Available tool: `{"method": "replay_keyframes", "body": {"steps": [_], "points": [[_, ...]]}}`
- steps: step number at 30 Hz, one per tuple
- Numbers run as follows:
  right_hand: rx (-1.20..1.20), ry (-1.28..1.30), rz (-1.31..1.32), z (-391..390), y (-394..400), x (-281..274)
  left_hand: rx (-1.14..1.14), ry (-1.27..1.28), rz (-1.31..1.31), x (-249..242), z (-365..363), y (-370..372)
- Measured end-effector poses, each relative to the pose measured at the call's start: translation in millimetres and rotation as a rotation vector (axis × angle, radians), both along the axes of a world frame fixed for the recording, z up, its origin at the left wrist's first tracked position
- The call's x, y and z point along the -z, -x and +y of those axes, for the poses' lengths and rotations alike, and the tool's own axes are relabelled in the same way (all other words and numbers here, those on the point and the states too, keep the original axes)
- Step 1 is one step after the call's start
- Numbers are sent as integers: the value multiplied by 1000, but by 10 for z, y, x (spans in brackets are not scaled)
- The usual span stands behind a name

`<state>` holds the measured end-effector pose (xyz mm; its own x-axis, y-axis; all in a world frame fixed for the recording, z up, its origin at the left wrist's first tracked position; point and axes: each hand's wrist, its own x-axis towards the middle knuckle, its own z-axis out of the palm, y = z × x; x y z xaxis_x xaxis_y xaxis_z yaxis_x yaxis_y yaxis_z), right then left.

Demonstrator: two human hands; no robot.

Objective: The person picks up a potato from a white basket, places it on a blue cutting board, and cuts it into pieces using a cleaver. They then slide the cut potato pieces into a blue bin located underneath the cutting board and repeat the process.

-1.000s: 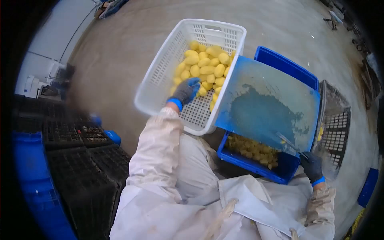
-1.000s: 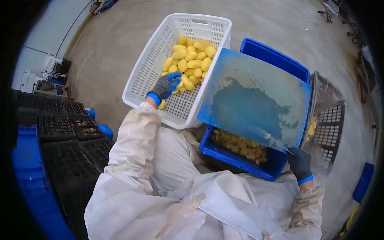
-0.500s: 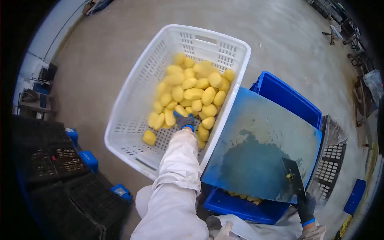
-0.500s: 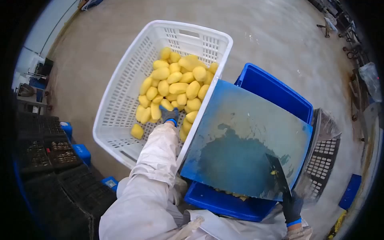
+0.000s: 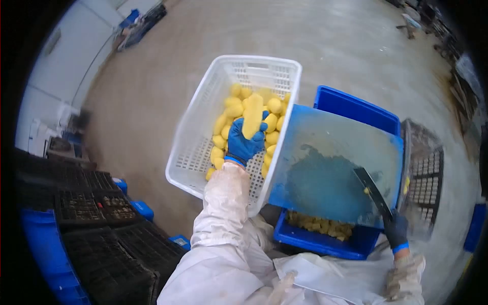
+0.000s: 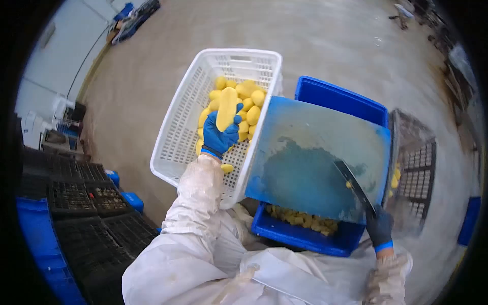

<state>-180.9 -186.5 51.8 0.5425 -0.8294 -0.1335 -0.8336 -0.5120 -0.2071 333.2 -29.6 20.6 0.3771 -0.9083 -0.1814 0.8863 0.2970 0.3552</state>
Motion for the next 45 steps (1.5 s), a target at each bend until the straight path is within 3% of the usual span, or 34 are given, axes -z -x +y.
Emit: {"method": "replay_keyframes", "body": {"steps": [1,2,4,6,8,10,11,13,14,16,17,19,26,28,32,34,37,38,40,41,43,44,45], "points": [[-6,10,-15,13,25,25,37,-78,156,-272,-52,230],[-10,22,-31,-5,40,75,161,19,-74,-254,-45,384],[16,-15,-47,-13,46,144,438,190,104,-477,-42,872],[70,-99,-36,83,-53,-98,489,160,80,-565,-62,1386],[111,-170,-256,125,4,13,399,-192,-134,-522,-70,1831],[5,-256,-447,162,149,331,443,-239,-262,-315,-112,2113],[25,-259,-442,207,205,482,420,-337,-561,-257,-114,2242],[318,-490,-540,303,197,533,342,-562,-1122,-249,-151,2403],[329,-491,-539,438,246,441,353,-560,-1121,-218,-144,2476],[493,-910,-961,794,108,-305,221,-722,-1519,-19,-183,2528],[498,-915,-963,887,115,-357,228,-725,-1522,144,-165,2544],[510,-981,-1058,1009,124,-408,-50,-776,-1871,342,-173,2592],[492,-818,-997,1289,12,-136,-4,-597,-1884,268,37,2845],[443,-836,-979,1322,-27,-100,99,-600,-1793,232,3,2869],[414,-852,-935,1378,-98,-70,-8,-585,-1826,195,-45,2995],[361,-788,-824,1400,-132,-21,194,-651,-1048,141,-79,3064],[260,-592,-721,1438,-169,-3,289,-703,-938,287,22,3027],[256,-594,-717,1441,-177,-37,285,-706,-934,376,38,2957],[211,-423,-534,1474,-214,-234,343,-862,-1305,547,93,2776],[208,-427,-528,1487,-226,-278,343,-866,-1299,577,126,2750],[147,-323,-446,1494,-256,-325,-118,-723,-1806,458,169,2746],[147,-324,-442,1504,-278,-310,-117,-724,-1802,393,157,2740],[117,-288,-460,1513,-299,-287,32,-722,-1709,358,125,2727]]}}
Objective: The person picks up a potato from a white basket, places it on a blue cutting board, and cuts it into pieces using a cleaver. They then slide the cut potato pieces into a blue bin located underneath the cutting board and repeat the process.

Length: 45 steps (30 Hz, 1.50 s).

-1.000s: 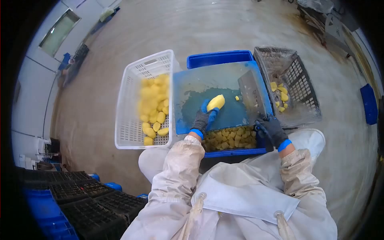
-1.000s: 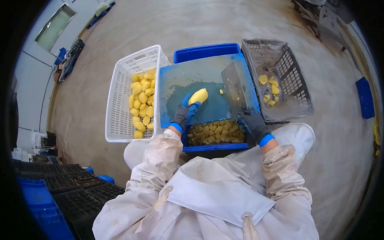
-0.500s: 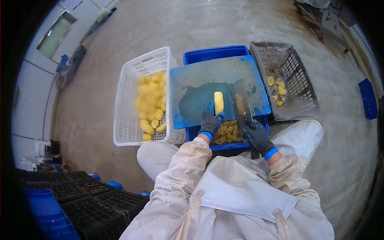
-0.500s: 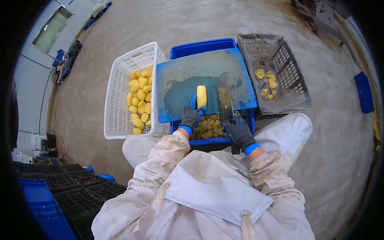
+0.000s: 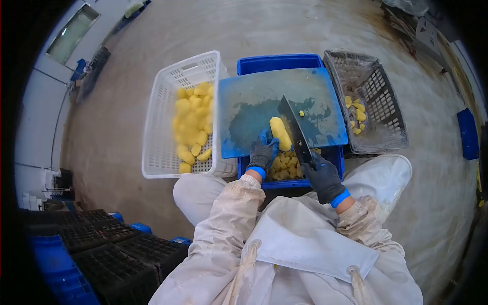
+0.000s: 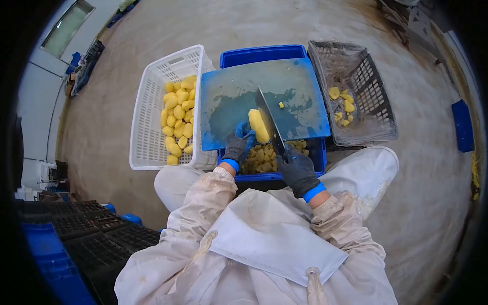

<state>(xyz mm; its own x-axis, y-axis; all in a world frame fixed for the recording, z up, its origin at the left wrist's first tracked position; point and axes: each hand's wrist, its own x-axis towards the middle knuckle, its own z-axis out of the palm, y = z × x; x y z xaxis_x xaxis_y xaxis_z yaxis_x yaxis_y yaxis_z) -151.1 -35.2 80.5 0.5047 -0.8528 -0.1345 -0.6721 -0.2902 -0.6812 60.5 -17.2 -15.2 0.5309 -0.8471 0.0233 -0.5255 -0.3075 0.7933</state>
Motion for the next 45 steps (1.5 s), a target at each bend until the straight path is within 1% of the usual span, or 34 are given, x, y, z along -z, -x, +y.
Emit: {"method": "replay_keyframes", "body": {"steps": [1,2,5,7,8,10,14,16,17,18,19,20,22,23,25,26,28,29,31,32,34,38,40,41,43,44,45], "points": [[-17,43,-17,11,-18,7,53,-75,130,-34,-23,-2],[-17,47,-11,19,-36,2,54,-71,135,-66,-44,8],[-28,71,5,39,-95,-7,55,-88,125,-118,-78,28],[-79,72,120,34,-128,-40,60,-116,127,-186,-85,32],[-81,71,124,41,-159,-64,59,-116,132,-222,-92,22],[-92,22,256,47,-224,-97,114,-230,89,-250,-100,-4],[-146,82,192,-91,-375,220,85,-174,37,-28,-119,-8],[-84,53,340,-170,-579,265,119,-230,69,-47,-110,-24],[-91,63,335,-270,-587,353,110,-221,65,-64,-133,-38],[-128,102,239,-328,-513,475,117,-184,49,-47,-100,-23],[-161,145,142,-348,-492,475,127,-142,31,-20,-90,-27],[-164,167,141,-351,-478,468,122,-121,28,-3,-149,-62],[-59,203,122,-132,-384,287,108,-120,72,176,-89,-27],[-69,185,134,-29,-338,176,101,-137,87,270,1,19],[-88,30,133,1,-363,-85,88,29,47,272,-80,-29],[-84,35,131,6,-371,-94,91,34,45,270,-99,-35],[-111,66,243,33,-370,-76,61,-21,169,288,-115,-36],[-108,63,246,44,-370,-59,64,-23,172,306,-111,-32],[-127,62,253,41,-377,-32,58,3,93,344,-117,-21],[-128,59,256,47,-385,-37,57,0,97,365,-109,-3],[-131,44,332,66,-454,-64,39,-45,-129,188,-72,11],[-144,15,310,2,-686,134,81,-43,-51,130,-44,4],[-105,-53,403,-14,-842,235,21,-22,-208,96,-19,30],[-96,-58,401,26,-821,286,31,-24,-210,91,0,26],[-122,51,324,28,-773,309,60,-155,80,97,-69,-19],[-116,59,320,45,-704,306,64,-147,75,103,-74,-23],[-81,90,149,50,-601,280,84,-121,-19,59,-94,-34]]}}
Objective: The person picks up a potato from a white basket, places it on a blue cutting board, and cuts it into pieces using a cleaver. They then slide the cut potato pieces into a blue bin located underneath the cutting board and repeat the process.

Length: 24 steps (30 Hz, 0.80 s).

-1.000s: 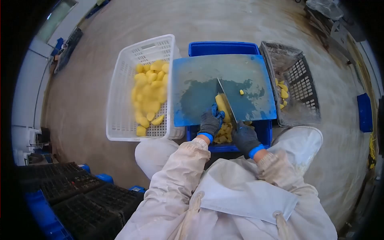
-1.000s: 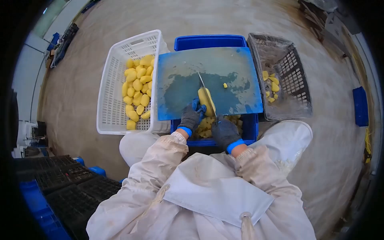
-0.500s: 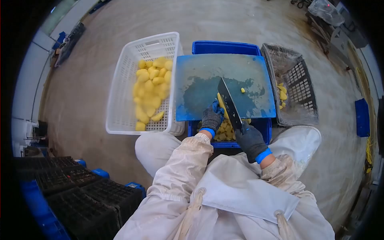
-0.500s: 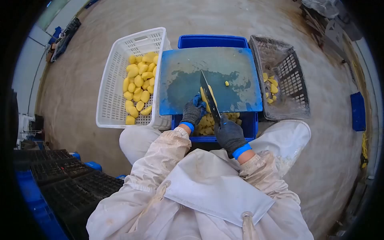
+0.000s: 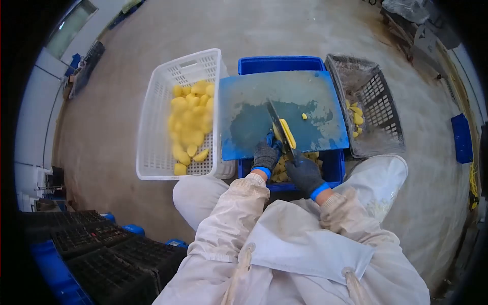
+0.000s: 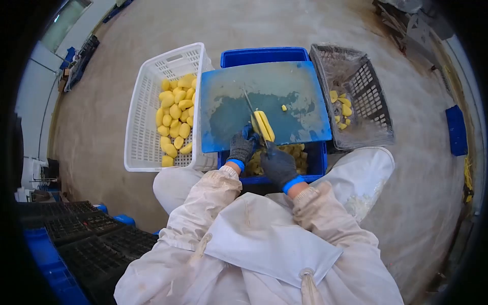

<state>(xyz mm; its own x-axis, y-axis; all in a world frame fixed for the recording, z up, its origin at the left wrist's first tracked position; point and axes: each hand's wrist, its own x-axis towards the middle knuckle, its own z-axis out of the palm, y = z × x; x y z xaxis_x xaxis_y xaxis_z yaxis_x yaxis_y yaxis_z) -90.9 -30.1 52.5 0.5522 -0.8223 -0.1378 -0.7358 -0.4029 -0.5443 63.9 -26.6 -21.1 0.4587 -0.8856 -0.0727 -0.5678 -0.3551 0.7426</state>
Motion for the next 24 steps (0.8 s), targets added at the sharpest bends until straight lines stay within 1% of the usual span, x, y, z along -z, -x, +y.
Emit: {"method": "replay_keyframes", "body": {"steps": [1,2,4,5,6,7,8,9,10,11,12,14,15,17,20,24], "points": [[21,18,-167,8,101,-50,21,21,-86,-13,15,5],[20,9,-161,41,228,-106,20,12,-79,-12,50,-1],[120,-64,-287,20,425,-355,159,19,86,-118,-9,-131],[124,-63,-292,-10,525,-423,155,-86,17,-206,-8,-145],[183,-98,-360,-34,640,-473,160,-89,14,-278,9,-156],[243,-132,-429,-59,734,-496,190,34,-131,-352,17,-172],[251,-136,-433,-66,807,-496,222,156,-274,-419,23,-174],[328,-257,-489,-67,873,-493,229,152,-276,-457,-3,-180],[403,-376,-545,-75,938,-480,368,111,-428,-498,-58,-193],[389,-283,-579,-80,989,-334,507,69,-579,-536,-94,-192],[393,-288,-583,-69,1016,-276,512,64,-582,-526,-106,-185],[421,-370,-637,-59,1061,-191,630,29,-790,-500,-134,-166],[428,-376,-639,-62,1094,-135,638,23,-791,-461,-119,-167],[412,-354,-581,-72,1140,-37,594,34,-658,-389,-33,-222],[430,-407,-596,-82,1124,-84,560,77,-666,-212,83,-333],[429,-395,-611,-97,1108,-30,551,127,-746,-261,81,-331]]}}
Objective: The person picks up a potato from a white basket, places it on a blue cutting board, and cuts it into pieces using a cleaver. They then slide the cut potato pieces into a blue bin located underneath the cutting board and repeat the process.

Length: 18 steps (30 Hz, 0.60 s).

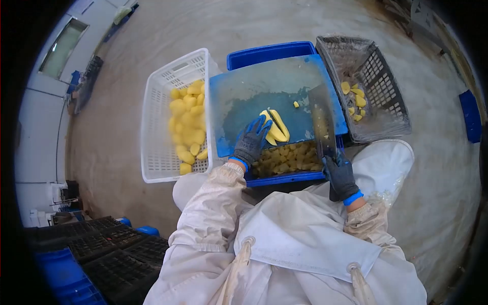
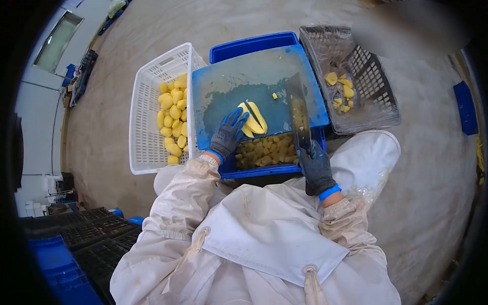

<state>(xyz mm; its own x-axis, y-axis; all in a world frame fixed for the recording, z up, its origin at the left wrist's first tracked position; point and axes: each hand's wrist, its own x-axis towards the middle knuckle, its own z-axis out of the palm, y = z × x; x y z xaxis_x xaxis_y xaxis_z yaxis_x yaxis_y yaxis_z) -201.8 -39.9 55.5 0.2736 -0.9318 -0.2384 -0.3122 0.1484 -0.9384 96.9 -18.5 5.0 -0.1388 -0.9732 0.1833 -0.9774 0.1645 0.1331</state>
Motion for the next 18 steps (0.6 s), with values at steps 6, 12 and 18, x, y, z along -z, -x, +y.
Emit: {"method": "replay_keyframes", "body": {"steps": [6,12,18], "points": [[2,-103,-30,-12,-15,20,123,-63,-175,-241,-269,-32],[-2,-50,-29,-11,-21,11,289,-132,-249,-350,-574,-1],[10,-48,-51,-36,-6,35,286,-681,-440,-774,-649,-58]]}}
